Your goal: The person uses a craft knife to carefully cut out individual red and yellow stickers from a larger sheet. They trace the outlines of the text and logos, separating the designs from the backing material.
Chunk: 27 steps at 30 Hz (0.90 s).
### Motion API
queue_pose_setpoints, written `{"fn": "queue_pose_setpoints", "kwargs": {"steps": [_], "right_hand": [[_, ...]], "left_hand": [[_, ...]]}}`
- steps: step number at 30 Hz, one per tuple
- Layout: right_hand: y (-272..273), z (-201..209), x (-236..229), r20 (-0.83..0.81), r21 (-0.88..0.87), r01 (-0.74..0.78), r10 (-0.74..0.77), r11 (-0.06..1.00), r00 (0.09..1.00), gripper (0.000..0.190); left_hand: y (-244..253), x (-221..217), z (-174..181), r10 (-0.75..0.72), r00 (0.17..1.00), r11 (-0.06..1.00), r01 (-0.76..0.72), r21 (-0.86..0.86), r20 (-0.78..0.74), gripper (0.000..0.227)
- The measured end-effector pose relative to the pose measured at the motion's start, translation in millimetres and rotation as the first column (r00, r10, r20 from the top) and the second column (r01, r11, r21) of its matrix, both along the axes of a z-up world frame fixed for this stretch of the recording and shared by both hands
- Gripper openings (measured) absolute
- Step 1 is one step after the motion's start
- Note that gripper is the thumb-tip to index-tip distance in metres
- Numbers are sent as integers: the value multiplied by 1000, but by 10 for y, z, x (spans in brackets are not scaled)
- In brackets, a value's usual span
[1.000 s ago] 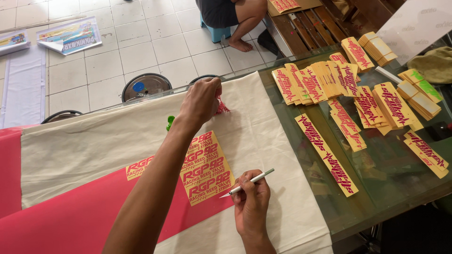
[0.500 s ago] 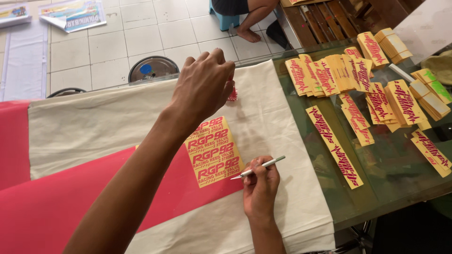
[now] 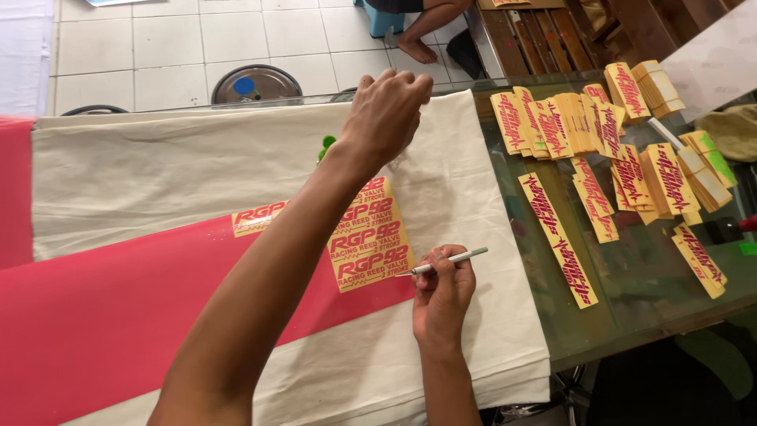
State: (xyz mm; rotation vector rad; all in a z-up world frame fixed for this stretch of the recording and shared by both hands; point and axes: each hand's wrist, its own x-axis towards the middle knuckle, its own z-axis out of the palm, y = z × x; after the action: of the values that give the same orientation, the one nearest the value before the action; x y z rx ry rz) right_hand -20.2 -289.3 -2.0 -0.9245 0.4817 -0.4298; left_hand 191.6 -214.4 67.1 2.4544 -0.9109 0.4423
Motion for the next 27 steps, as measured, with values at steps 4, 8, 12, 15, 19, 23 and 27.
{"fn": "queue_pose_setpoints", "kwargs": {"steps": [4,8,12,15,19,23,27], "right_hand": [[3,16,3,18,12,11,-11,1000,1000,11],[-12,44,-3,37,48,-12,10,999,999,12],[-13,75,-7,67,40,-36,33,999,997,14],[-13,50,-8,140,54,-62,54,997,989,11],[6,89,8,65,63,-61,57,996,996,13],[7,96,-11,76,46,-53,49,998,996,13],[12,85,-2,49,28,-38,36,999,998,14]], "left_hand": [[-194,245,-141,-69,978,962,12,-274,-198,26],[-330,430,-255,-19,984,979,-17,-204,-176,27],[-330,493,-208,12,980,998,1,65,-197,38],[-232,395,-79,-36,875,960,165,227,-483,32],[-223,417,-15,3,972,927,86,364,-235,29],[-255,486,-39,71,989,969,-100,226,131,58],[-252,627,-275,129,948,973,-178,149,291,28]]}}
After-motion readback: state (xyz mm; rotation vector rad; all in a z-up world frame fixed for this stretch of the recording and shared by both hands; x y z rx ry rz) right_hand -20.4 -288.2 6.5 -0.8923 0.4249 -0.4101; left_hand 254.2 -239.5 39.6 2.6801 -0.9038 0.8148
